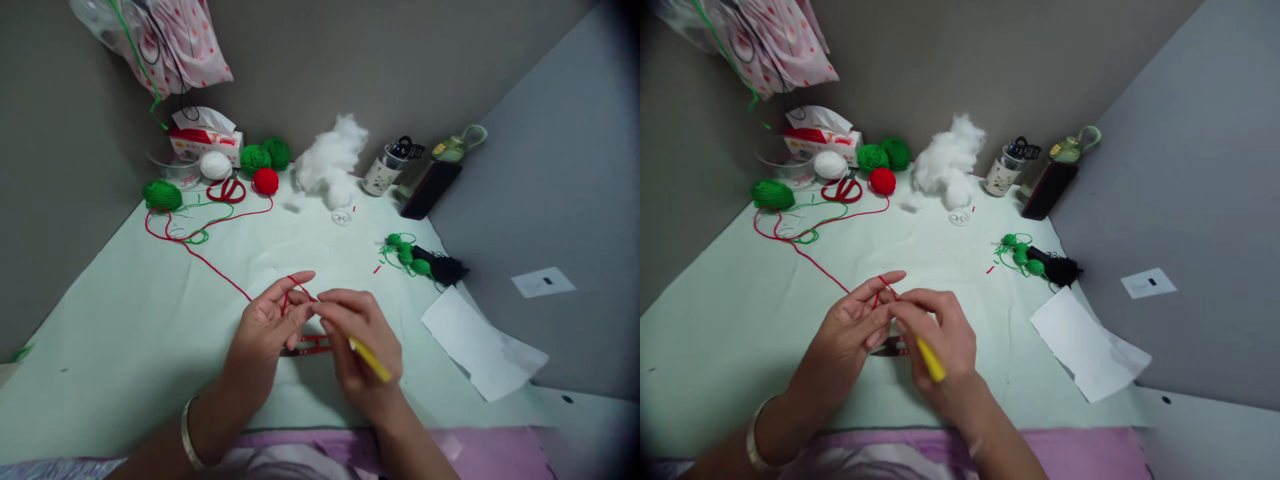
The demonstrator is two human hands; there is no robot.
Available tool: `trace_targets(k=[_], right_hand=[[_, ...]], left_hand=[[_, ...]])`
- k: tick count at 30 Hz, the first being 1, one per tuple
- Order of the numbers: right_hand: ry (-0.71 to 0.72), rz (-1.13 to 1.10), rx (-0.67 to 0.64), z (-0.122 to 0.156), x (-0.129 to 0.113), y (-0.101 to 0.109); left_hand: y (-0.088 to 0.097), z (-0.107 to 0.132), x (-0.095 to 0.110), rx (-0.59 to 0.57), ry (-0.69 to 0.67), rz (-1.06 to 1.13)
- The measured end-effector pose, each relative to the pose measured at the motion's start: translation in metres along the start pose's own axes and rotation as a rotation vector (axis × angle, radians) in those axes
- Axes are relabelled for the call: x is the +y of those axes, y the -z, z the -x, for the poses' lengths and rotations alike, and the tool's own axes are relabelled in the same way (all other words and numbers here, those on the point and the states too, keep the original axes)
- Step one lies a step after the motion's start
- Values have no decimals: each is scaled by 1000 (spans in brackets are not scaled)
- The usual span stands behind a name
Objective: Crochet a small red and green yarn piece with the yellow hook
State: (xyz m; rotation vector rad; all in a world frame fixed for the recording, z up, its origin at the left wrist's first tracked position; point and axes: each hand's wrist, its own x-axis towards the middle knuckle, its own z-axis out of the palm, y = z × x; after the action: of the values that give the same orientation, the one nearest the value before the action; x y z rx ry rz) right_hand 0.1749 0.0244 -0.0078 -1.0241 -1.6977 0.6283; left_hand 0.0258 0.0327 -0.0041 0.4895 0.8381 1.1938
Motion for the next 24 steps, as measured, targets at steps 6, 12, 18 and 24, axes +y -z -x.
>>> trace_targets(k=[6,12,18,24], right_hand=[[2,-59,44,-1,2,7],[-50,-118,32,-3,5,4],[25,-71,79,0,6,7],[-184,-405,70,-8,7,6]], left_hand=[[5,-2,4,-56,202,142],[0,1,-1,32,-46,-9],[3,3,1,-74,177,133],[2,2,5,-99,66,-24]])
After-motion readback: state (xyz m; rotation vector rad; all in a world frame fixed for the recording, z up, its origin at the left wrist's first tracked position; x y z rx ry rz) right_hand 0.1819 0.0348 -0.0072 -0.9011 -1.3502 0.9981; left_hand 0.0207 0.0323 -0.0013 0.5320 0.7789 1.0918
